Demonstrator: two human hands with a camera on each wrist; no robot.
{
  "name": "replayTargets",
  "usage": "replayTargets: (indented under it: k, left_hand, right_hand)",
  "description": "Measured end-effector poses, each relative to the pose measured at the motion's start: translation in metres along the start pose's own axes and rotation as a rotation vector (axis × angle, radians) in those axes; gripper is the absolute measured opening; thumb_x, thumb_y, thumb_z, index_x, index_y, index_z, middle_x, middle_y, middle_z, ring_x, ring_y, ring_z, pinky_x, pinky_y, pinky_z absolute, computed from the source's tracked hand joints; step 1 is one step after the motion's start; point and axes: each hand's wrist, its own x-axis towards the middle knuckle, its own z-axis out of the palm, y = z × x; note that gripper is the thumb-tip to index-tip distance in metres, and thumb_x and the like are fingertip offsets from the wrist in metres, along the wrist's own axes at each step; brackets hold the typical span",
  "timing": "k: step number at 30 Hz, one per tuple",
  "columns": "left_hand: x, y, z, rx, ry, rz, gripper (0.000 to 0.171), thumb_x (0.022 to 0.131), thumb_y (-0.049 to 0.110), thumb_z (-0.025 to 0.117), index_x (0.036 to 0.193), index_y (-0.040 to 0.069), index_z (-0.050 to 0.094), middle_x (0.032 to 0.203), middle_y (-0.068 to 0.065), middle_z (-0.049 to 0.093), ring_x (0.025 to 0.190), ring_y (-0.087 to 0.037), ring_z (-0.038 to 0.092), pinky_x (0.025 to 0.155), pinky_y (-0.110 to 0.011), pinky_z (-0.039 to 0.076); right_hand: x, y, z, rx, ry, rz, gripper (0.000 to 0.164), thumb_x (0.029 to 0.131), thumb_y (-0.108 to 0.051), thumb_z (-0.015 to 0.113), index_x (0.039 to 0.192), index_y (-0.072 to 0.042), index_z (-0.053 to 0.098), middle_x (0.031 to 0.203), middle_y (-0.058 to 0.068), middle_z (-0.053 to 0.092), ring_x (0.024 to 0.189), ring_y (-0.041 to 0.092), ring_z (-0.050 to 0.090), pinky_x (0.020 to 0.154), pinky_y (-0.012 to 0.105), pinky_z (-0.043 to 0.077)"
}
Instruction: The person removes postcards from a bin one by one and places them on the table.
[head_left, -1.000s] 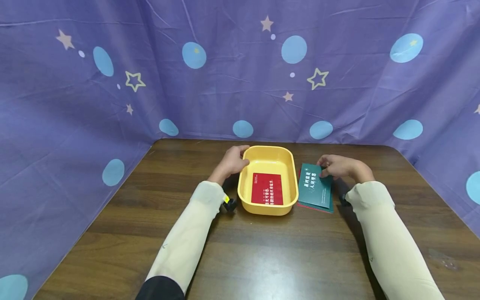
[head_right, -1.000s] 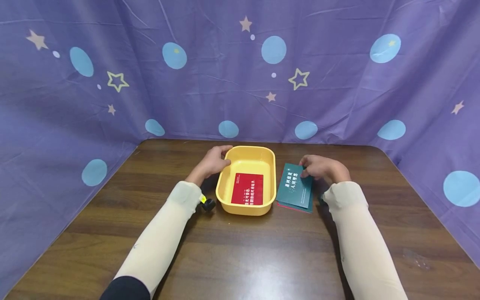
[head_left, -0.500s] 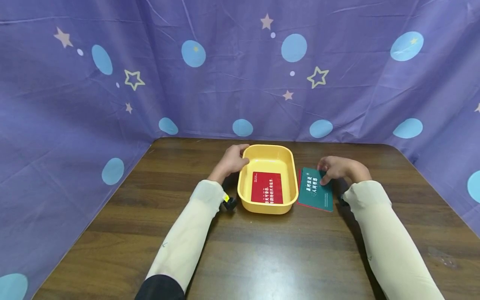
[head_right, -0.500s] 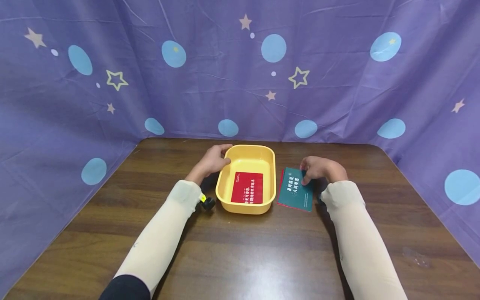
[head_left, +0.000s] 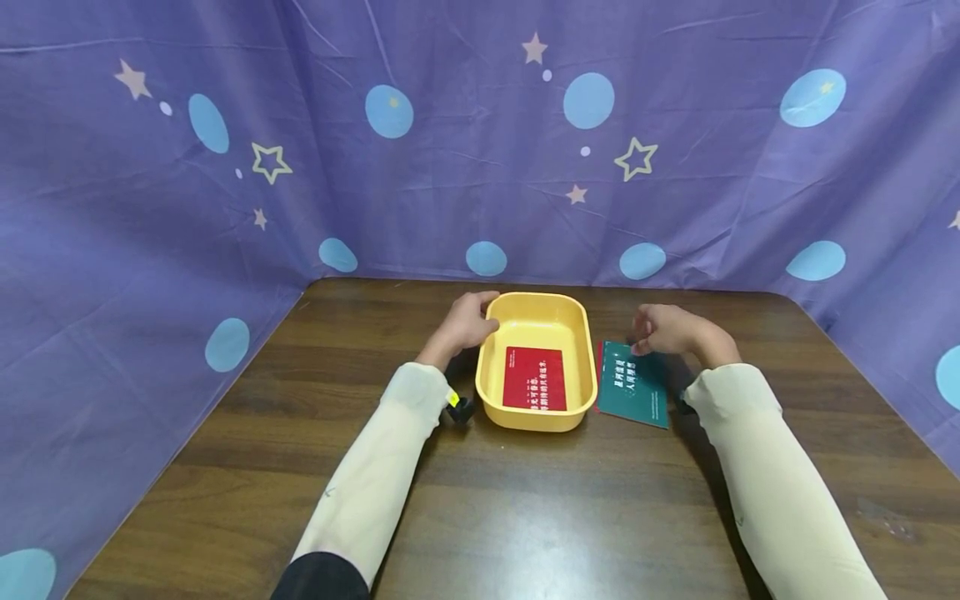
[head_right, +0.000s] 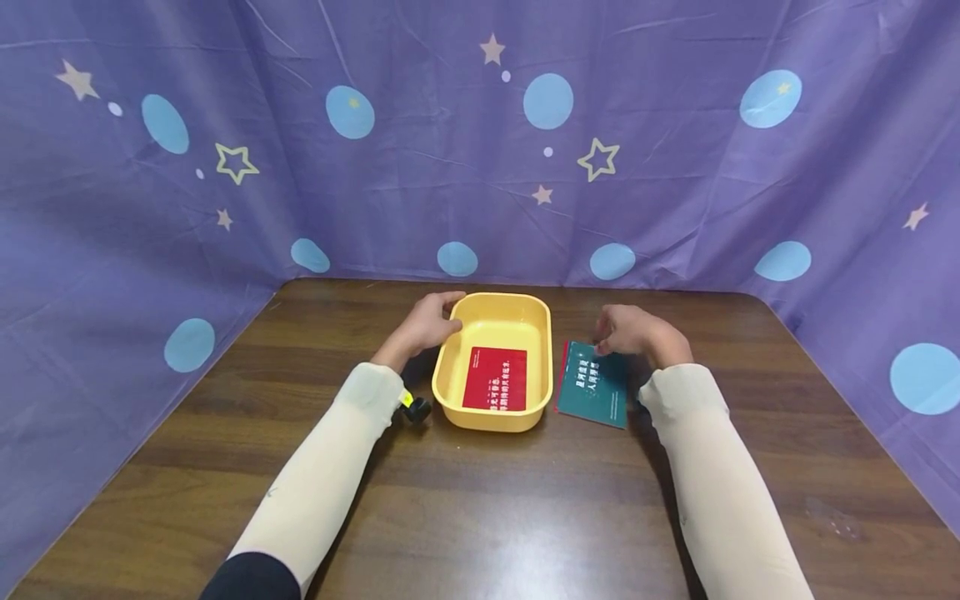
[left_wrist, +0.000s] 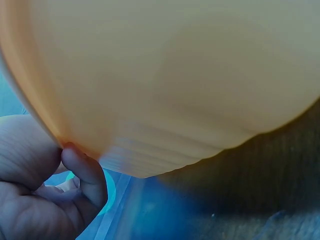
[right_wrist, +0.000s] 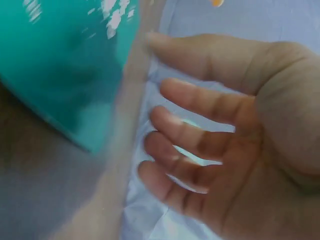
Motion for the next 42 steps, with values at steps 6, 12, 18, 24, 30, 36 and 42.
replayTargets:
  k: [6, 12, 18, 24, 30, 36, 42]
  left_hand:
    - [0.000, 0.000, 0.000, -0.002, 0.002, -0.003, 0.059, 0.083, 0.002, 0.057, 0.141, 0.002, 0.044, 0.111, -0.016, 0.061, 0.083, -0.020, 0.062, 0.065, -0.027, 0.055]
    - [-0.001, 0.002, 0.000, -0.010, 0.007, -0.007, 0.059, 0.083, 0.001, 0.058, 0.140, 0.002, 0.044, 0.112, -0.017, 0.061, 0.083, -0.019, 0.063, 0.065, -0.026, 0.055]
    - [-0.001, 0.003, 0.001, 0.003, 0.007, 0.000, 0.059, 0.083, 0.002, 0.058, 0.140, 0.002, 0.044, 0.110, -0.017, 0.061, 0.083, -0.020, 0.062, 0.065, -0.026, 0.055]
    - [0.001, 0.002, 0.001, 0.005, -0.003, 0.004, 0.059, 0.083, 0.001, 0.058, 0.140, 0.002, 0.044, 0.106, -0.017, 0.061, 0.080, -0.019, 0.062, 0.063, -0.026, 0.055]
    - [0.000, 0.001, 0.001, 0.008, 0.011, -0.003, 0.059, 0.083, 0.002, 0.059, 0.140, 0.003, 0.045, 0.110, -0.018, 0.062, 0.082, -0.019, 0.062, 0.065, -0.026, 0.055]
    - [0.000, 0.000, 0.001, 0.015, 0.017, 0.006, 0.058, 0.082, 0.001, 0.059, 0.139, 0.001, 0.046, 0.109, -0.016, 0.061, 0.088, -0.021, 0.061, 0.070, -0.027, 0.054]
    - [0.001, -0.002, 0.002, 0.024, 0.024, 0.009, 0.058, 0.082, 0.002, 0.059, 0.138, 0.002, 0.047, 0.109, -0.015, 0.061, 0.088, -0.020, 0.061, 0.071, -0.027, 0.054]
  right_hand:
    - [0.007, -0.023, -0.002, -0.011, 0.239, -0.095, 0.042, 0.088, -0.027, 0.065, 0.116, 0.003, 0.054, 0.101, 0.020, 0.058, 0.095, 0.033, 0.055, 0.080, 0.049, 0.046]
    - [0.015, -0.050, 0.004, 0.040, 0.373, -0.183, 0.047, 0.090, -0.027, 0.064, 0.125, 0.001, 0.050, 0.115, 0.021, 0.055, 0.110, 0.037, 0.051, 0.091, 0.051, 0.042]
    - [0.017, -0.074, 0.011, 0.022, 0.391, -0.233, 0.052, 0.089, -0.031, 0.065, 0.128, -0.001, 0.049, 0.114, 0.019, 0.055, 0.105, 0.030, 0.051, 0.089, 0.047, 0.045]
    - [0.022, -0.091, 0.021, -0.043, 0.302, -0.218, 0.056, 0.088, -0.038, 0.065, 0.129, -0.002, 0.049, 0.116, 0.016, 0.056, 0.106, 0.029, 0.053, 0.090, 0.046, 0.047]
    - [0.039, -0.106, 0.030, -0.129, 0.185, -0.250, 0.062, 0.086, -0.044, 0.066, 0.131, -0.005, 0.050, 0.120, 0.014, 0.057, 0.110, 0.027, 0.054, 0.092, 0.044, 0.047]
    - [0.055, -0.116, 0.038, -0.185, 0.050, -0.292, 0.069, 0.084, -0.042, 0.068, 0.134, 0.002, 0.048, 0.123, 0.018, 0.058, 0.110, 0.028, 0.056, 0.096, 0.044, 0.045]
    - [0.063, -0.123, 0.046, -0.271, -0.123, -0.219, 0.089, 0.074, -0.053, 0.074, 0.138, 0.002, 0.043, 0.128, 0.016, 0.055, 0.115, 0.028, 0.051, 0.102, 0.042, 0.039]
